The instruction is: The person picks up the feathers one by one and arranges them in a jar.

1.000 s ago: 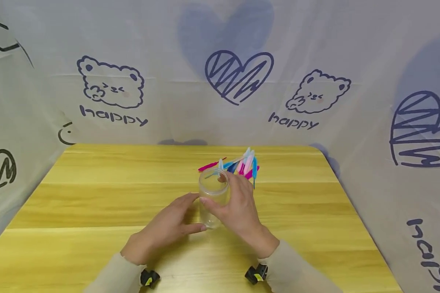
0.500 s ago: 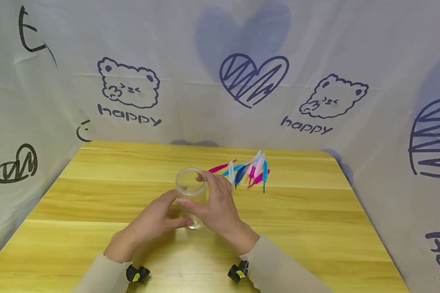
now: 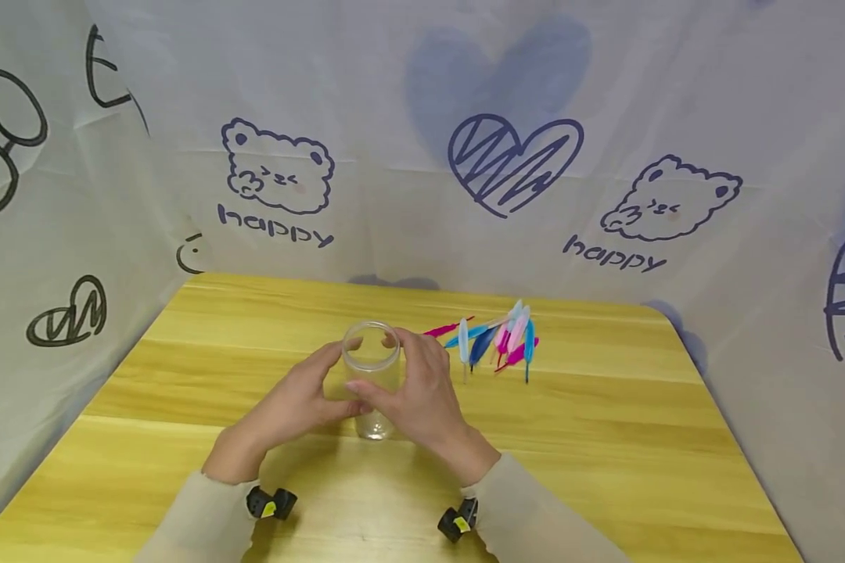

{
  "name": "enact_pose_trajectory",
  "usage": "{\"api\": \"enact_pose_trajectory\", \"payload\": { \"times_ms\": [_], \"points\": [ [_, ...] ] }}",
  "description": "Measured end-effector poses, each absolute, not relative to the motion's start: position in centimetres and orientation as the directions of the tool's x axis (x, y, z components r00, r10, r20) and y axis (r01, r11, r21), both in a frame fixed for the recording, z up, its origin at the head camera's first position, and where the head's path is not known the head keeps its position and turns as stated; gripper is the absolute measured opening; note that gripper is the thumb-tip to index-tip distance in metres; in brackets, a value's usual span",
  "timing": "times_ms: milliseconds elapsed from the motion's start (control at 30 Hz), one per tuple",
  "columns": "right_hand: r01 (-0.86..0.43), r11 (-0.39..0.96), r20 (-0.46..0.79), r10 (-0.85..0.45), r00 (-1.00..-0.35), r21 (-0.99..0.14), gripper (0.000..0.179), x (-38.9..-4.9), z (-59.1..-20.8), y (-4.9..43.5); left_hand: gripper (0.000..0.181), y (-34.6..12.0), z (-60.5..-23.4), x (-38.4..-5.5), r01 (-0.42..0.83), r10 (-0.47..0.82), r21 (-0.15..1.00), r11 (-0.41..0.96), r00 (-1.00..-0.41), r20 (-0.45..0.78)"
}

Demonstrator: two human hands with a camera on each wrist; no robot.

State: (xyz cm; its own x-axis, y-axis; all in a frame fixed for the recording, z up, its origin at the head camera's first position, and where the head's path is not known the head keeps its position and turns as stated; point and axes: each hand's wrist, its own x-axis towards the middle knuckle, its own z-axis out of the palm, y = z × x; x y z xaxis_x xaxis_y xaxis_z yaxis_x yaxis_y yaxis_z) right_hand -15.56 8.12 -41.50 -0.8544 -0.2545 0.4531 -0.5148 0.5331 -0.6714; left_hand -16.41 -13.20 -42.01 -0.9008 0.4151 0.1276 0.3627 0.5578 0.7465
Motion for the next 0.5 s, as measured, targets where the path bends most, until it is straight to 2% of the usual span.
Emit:
{"api": "enact_pose_trajectory", "payload": {
  "times_ms": [133,300,500],
  "points": [
    [-0.534,0.536,0.462,-0.277,-0.843,-0.654,0.075,-15.5,-41.5,8.6,0.099,-13.2,-41.2,-16.3,0.374,0.417,0.736,0.565,-0.899,0.136],
    [-0.600,0.545,0.525,-0.308,-0.793,-0.586,0.088,-15.4,-42.2,9.5,0.093,-12.9,-40.0,-16.1,0.396,0.417,0.723,0.567,-0.894,0.162],
    [-0.694,0.555,0.619,-0.361,-0.697,-0.458,0.076,-15.2,-43.3,10.7,0.092,-12.5,-39.0,-15.9,0.389,0.413,0.705,0.593,-0.899,0.149]
  ]
}}
